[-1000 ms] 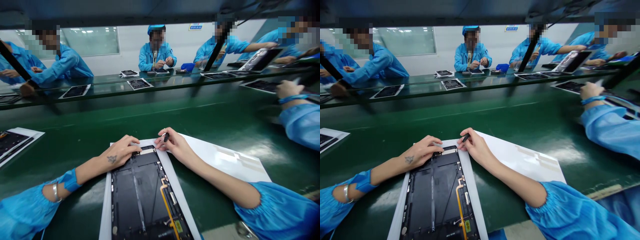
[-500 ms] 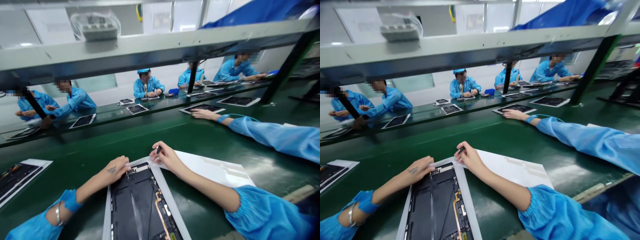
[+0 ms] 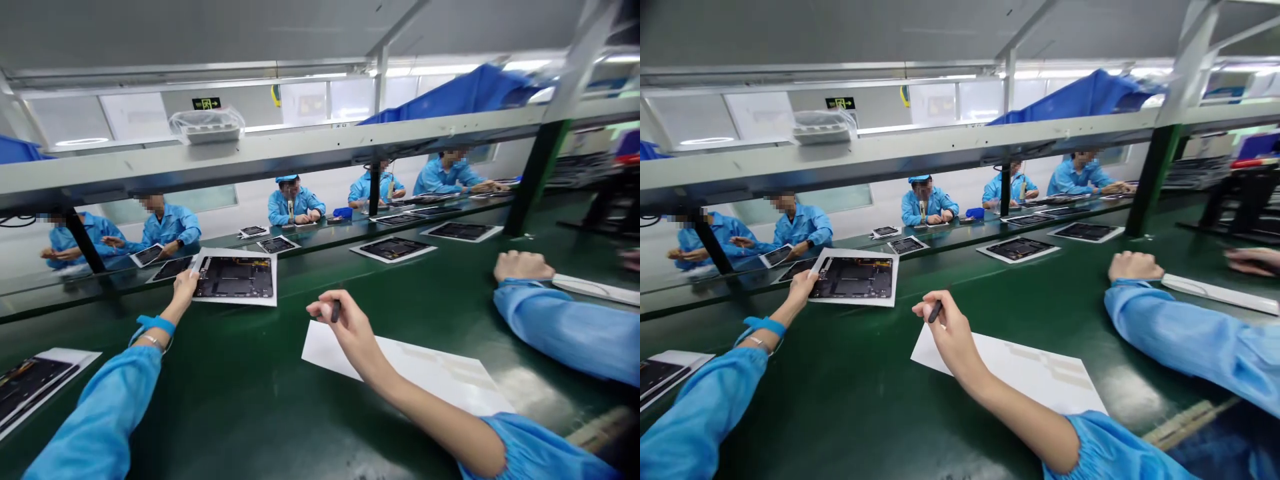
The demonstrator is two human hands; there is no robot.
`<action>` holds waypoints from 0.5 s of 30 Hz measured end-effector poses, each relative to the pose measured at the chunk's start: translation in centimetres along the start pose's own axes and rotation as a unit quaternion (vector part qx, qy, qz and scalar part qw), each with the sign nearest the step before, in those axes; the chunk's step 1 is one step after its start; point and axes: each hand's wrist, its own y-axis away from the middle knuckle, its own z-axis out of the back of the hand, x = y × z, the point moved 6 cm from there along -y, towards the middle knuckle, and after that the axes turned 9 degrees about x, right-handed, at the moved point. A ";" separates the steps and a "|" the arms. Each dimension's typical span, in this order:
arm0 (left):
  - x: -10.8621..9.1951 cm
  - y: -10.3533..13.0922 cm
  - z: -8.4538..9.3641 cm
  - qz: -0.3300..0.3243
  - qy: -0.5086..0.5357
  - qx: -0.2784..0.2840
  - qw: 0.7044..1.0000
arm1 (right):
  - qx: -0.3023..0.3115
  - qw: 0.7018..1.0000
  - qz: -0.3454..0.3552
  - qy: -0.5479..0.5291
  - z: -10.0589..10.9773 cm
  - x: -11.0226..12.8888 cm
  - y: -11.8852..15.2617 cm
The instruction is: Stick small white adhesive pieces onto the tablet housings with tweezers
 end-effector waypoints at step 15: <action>-11.6 12.9 -2.5 -0.448 -0.131 0.096 0.879 | 0.019 0.999 -0.047 0.020 -0.2 -2.2 -0.6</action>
